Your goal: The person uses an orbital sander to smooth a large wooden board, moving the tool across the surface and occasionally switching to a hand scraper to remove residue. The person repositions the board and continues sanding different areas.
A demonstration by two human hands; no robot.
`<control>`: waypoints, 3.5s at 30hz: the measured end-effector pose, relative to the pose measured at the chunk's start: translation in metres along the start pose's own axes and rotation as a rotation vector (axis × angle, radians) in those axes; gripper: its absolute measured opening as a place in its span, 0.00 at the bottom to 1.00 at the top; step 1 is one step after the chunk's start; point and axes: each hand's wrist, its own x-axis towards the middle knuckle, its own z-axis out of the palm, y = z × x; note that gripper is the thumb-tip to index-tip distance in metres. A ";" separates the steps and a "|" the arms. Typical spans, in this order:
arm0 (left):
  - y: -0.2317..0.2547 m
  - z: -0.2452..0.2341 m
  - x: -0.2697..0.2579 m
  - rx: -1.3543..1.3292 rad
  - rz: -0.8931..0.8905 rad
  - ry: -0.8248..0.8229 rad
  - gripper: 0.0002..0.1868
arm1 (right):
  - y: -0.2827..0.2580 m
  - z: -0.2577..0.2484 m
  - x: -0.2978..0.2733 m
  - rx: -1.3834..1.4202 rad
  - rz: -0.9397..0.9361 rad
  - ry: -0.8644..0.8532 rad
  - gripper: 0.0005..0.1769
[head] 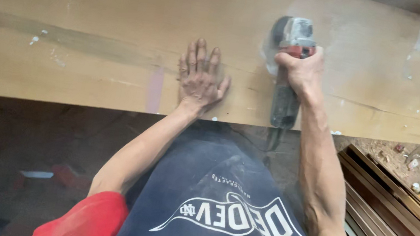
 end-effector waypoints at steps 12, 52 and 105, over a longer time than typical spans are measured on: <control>-0.004 -0.004 0.010 -0.031 0.006 -0.027 0.46 | -0.003 -0.012 -0.004 -0.280 -0.305 0.095 0.39; 0.002 -0.020 0.007 -0.042 0.003 -0.108 0.44 | 0.040 -0.034 -0.069 -0.137 0.020 0.077 0.44; -0.001 -0.005 0.001 -0.025 0.011 -0.038 0.44 | 0.024 -0.022 -0.033 -0.103 -0.004 0.069 0.43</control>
